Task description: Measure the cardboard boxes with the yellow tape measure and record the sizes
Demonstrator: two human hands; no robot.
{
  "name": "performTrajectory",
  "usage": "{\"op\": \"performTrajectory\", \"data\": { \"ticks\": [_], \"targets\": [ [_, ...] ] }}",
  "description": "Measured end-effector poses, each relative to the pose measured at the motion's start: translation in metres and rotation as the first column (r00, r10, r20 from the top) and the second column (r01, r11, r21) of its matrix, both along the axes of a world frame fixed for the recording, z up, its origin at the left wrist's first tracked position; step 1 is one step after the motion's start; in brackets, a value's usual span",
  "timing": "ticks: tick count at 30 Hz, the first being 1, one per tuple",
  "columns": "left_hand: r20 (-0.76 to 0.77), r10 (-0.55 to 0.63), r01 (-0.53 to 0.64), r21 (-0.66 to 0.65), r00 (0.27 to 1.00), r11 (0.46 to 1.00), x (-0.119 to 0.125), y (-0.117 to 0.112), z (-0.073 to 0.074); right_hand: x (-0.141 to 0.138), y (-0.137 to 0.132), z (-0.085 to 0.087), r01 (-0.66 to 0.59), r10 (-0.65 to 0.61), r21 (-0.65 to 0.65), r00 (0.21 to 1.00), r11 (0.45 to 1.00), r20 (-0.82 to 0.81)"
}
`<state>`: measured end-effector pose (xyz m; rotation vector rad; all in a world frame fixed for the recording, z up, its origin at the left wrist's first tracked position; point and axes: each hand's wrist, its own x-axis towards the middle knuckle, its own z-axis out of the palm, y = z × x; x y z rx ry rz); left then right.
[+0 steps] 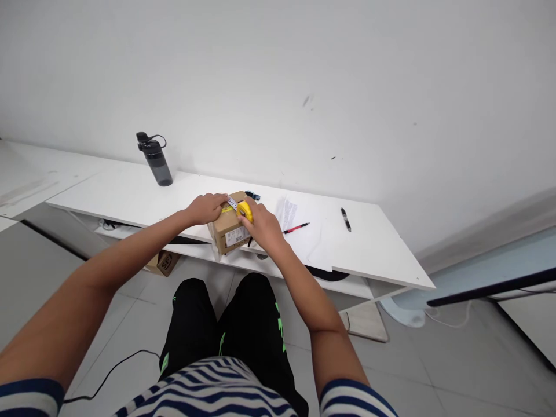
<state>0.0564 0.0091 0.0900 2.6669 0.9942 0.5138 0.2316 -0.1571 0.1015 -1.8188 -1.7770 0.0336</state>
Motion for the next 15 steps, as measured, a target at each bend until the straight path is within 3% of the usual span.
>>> {"op": "performTrajectory", "data": {
  "ticks": [3,8,12,15],
  "targets": [
    [0.023,-0.021,0.021,0.019,1.0,1.0,-0.001,-0.001,0.0,-0.006,0.025,0.0,-0.031,0.031,0.003,1.0,1.0,-0.001],
    [0.326,-0.023,0.052,-0.082,0.945,0.995,-0.003,-0.003,-0.018,-0.012,0.073,0.0,-0.078,0.078,-0.048,0.997,0.996,-0.007],
    [0.579,0.22,-0.112,-0.216,0.785,0.97,0.002,-0.009,-0.039,-0.01,0.095,0.001,-0.171,0.169,-0.04,0.984,0.984,-0.055],
    [0.657,0.407,-0.164,-0.4,0.635,0.902,0.005,-0.011,-0.052,-0.003,0.088,-0.002,-0.174,0.192,0.108,0.963,0.979,-0.189]
  ]
}}
